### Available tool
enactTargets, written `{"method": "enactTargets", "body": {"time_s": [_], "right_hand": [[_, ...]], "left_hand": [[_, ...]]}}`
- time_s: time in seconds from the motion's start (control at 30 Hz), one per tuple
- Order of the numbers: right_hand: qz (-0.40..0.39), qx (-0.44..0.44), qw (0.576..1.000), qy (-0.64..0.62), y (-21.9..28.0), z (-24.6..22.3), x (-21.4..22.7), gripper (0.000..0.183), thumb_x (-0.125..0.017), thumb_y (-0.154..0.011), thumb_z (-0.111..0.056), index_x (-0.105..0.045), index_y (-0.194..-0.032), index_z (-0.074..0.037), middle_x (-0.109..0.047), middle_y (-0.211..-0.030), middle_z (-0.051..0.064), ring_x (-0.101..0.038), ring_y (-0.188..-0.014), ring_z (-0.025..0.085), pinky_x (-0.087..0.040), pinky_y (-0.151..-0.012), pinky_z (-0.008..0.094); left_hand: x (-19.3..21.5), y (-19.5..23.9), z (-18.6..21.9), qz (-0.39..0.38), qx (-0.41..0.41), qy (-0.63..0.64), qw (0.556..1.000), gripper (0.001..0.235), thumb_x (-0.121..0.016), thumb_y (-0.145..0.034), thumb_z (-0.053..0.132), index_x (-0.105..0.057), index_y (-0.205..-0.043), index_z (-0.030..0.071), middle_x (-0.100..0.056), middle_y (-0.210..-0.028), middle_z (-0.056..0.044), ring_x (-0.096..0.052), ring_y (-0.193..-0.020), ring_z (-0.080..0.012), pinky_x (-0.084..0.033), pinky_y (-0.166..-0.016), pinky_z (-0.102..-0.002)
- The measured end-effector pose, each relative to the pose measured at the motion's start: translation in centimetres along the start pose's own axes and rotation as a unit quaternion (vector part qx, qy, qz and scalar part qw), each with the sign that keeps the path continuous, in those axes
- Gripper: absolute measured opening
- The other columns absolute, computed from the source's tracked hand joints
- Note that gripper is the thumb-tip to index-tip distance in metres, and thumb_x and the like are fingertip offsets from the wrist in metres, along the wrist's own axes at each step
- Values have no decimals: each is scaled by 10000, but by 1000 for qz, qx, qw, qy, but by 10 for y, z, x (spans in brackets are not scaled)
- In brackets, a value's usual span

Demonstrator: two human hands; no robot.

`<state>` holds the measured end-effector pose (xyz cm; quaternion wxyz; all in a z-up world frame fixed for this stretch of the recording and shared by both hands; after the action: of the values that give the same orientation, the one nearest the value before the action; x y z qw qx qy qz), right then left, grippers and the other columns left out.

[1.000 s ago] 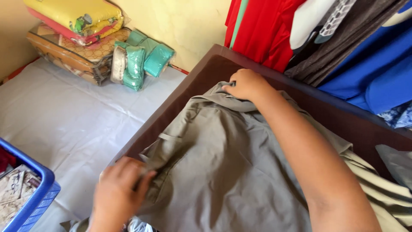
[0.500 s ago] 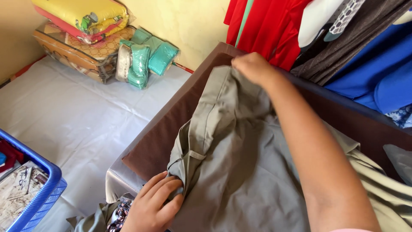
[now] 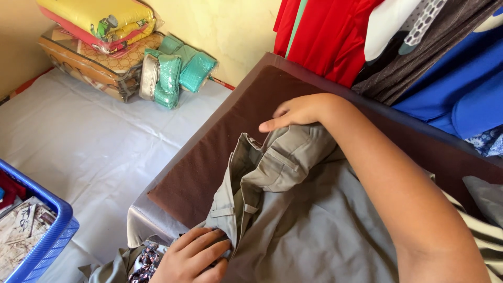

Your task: Ironing a pair of grey pants using an electric iron and a spray bottle.

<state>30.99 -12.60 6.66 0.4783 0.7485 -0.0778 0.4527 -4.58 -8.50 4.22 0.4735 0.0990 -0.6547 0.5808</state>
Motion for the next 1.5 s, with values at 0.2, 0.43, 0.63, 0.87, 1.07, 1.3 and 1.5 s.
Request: {"method": "enactTargets", "body": {"time_s": [0.2, 0.43, 0.63, 0.87, 1.07, 1.3, 1.5], "right_hand": [[10, 1, 994, 113, 10, -27, -28, 747, -795, -623, -402, -640, -1314, -161, -688, -1218, 63, -673, -1033, 278, -555, -904, 407], [235, -96, 949, 188, -6, 46, 39, 427, -797, -748, -155, -755, -1170, -108, -751, -1155, 142, -714, -1038, 354, -575, -898, 466], [199, -288, 936, 27, 17, 116, 86, 439, -734, -857, -27, -670, -1221, 210, -788, -972, 285, -758, -673, 332, -612, -643, 413], [471, 68, 807, -351, -17, 144, 130, 212, -504, -859, 57, -618, -979, -74, -581, -1028, 146, -670, -815, 339, -719, -550, 393], [552, 41, 668, -498, -20, 130, 116, 254, -538, -908, -53, -531, -1112, -204, -546, -1143, 48, -718, -929, 181, -791, -650, 259], [445, 230, 755, -424, -68, 61, 94, 785, -534, -897, -62, -168, -1588, -135, -242, -1640, 206, -258, -1495, 359, -271, -1204, 473], [419, 54, 903, -82, -42, 82, 69, 431, -588, -878, -209, -652, -1298, -131, -726, -1104, 90, -672, -964, 329, -530, -811, 433]], "left_hand": [[2, -2, 0, 13, -1, 13, 1000, 99, -650, -930, 202, -586, -931, 127, -702, -1125, -82, -710, -1082, -264, -555, -932, -431], [-2, 24, -23, 78, 92, -10, 993, 98, -637, -865, 217, -625, -878, 120, -724, -1085, -97, -732, -1013, -252, -562, -769, -376], [20, 55, -82, 51, 434, -132, 890, 333, -841, -816, 288, -689, -1008, 62, -732, -770, -64, -673, -587, -215, -522, -550, -340], [30, 43, -116, 27, 530, -108, 841, 291, -791, -891, 290, -678, -1075, 95, -723, -763, -101, -645, -532, -275, -487, -510, -392], [24, 40, -133, -22, 592, -26, 805, 401, -726, -916, 260, -601, -1292, 197, -714, -753, -42, -668, -590, -254, -494, -561, -386], [16, 59, -142, -52, 591, -6, 805, 210, -681, -920, 234, -700, -1065, 84, -748, -973, -74, -676, -693, -299, -523, -653, -403], [17, 79, -147, -98, 627, -23, 772, 206, -663, -963, 292, -724, -993, 98, -749, -853, -61, -686, -666, -257, -529, -659, -371]]}}
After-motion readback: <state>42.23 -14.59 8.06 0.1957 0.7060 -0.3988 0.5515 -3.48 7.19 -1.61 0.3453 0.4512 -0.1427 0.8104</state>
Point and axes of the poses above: each hand's wrist, its own y-axis away from the middle knuckle, its own x-axis out of the back of the hand, z = x × y, the point moved 7 cm from there along -y, towards the middle knuckle
